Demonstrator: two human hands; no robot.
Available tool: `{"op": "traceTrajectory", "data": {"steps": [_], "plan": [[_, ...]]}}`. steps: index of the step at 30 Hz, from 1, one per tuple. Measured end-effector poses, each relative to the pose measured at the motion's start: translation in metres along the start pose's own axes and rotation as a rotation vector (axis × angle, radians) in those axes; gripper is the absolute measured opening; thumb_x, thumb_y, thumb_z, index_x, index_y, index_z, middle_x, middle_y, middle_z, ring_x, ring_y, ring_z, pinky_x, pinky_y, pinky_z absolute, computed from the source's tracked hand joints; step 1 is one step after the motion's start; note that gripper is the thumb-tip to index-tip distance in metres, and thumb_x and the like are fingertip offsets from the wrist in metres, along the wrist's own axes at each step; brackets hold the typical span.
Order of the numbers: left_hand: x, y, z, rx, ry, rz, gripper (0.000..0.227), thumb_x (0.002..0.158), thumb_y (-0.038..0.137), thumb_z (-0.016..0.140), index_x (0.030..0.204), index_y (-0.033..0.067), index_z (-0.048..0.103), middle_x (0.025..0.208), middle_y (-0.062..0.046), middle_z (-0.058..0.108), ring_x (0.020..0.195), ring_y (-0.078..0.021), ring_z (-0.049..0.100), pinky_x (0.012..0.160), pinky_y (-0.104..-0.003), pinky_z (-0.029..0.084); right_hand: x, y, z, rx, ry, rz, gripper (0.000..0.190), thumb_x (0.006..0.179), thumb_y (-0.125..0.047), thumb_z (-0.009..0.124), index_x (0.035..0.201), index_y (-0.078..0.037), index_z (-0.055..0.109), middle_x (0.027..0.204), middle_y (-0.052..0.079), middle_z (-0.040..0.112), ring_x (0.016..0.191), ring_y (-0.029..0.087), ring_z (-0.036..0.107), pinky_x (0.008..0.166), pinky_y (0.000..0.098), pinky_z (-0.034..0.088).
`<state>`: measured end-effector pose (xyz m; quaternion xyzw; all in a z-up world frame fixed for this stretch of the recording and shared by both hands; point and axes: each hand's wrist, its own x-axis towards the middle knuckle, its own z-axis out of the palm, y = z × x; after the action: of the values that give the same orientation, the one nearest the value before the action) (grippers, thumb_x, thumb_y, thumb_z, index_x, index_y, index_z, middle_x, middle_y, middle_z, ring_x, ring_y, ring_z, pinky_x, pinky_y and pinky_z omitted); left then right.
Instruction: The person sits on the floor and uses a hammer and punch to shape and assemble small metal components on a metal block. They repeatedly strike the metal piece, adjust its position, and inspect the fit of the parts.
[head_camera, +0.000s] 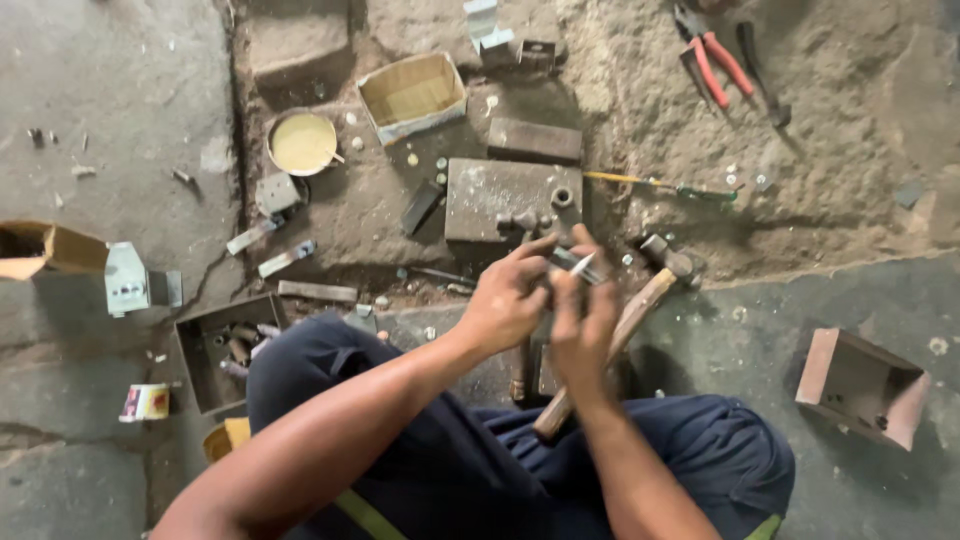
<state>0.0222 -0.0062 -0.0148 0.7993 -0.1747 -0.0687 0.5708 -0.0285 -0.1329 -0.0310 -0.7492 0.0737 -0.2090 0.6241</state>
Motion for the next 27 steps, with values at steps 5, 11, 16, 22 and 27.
{"op": "traceTrajectory", "data": {"steps": [5,11,16,22,27], "plan": [[0.002,-0.001,0.000,0.012,0.048,0.008,0.022,0.090,0.019,0.063,0.100,0.0010,0.072,0.131,-0.026,0.065,0.119,-0.0426,0.065,0.094,-0.047,0.053,0.009,-0.019,0.012,0.052,-0.092,-0.179,0.032,0.113,-0.024,0.050,0.132,0.002,0.055,0.146,0.017,0.056,0.130,0.019,0.056,0.110,0.0325,0.045],[0.000,0.013,-0.001,0.192,-0.016,0.079,0.030,0.093,0.026,0.071,0.083,-0.0009,0.064,0.137,-0.028,0.061,0.104,-0.0434,0.068,0.085,-0.049,0.055,0.026,0.017,0.003,0.586,0.168,0.496,0.039,0.109,-0.034,0.048,0.118,0.001,0.065,0.131,0.018,0.071,0.087,0.021,0.054,0.077,0.0323,0.044],[-0.004,-0.003,0.006,0.078,0.032,0.087,0.026,0.091,0.026,0.069,0.090,0.0004,0.068,0.134,-0.023,0.067,0.090,-0.0384,0.072,0.076,-0.046,0.057,0.027,0.031,-0.003,0.626,0.074,0.464,0.037,0.109,-0.034,0.051,0.111,0.000,0.064,0.125,0.020,0.071,0.108,0.023,0.068,0.095,0.0339,0.054],[0.018,-0.036,0.008,-0.558,-0.248,-0.358,0.040,0.108,0.036,0.057,0.110,-0.0008,0.074,0.100,-0.014,0.074,0.083,-0.0163,0.069,0.078,-0.036,0.058,0.037,0.017,-0.014,0.718,0.001,0.390,0.027,0.108,-0.023,0.056,0.113,0.000,0.069,0.126,0.020,0.071,0.104,0.018,0.067,0.095,0.0315,0.055],[0.016,-0.028,-0.001,-0.744,-0.363,-0.471,0.044,0.106,0.038,0.051,0.109,-0.0014,0.072,0.100,-0.009,0.075,0.091,-0.0159,0.072,0.083,-0.036,0.063,0.038,-0.002,-0.025,0.718,-0.086,0.319,0.023,0.110,-0.018,0.056,0.109,0.000,0.070,0.124,0.020,0.074,0.090,0.012,0.067,0.082,0.0271,0.056]]}}
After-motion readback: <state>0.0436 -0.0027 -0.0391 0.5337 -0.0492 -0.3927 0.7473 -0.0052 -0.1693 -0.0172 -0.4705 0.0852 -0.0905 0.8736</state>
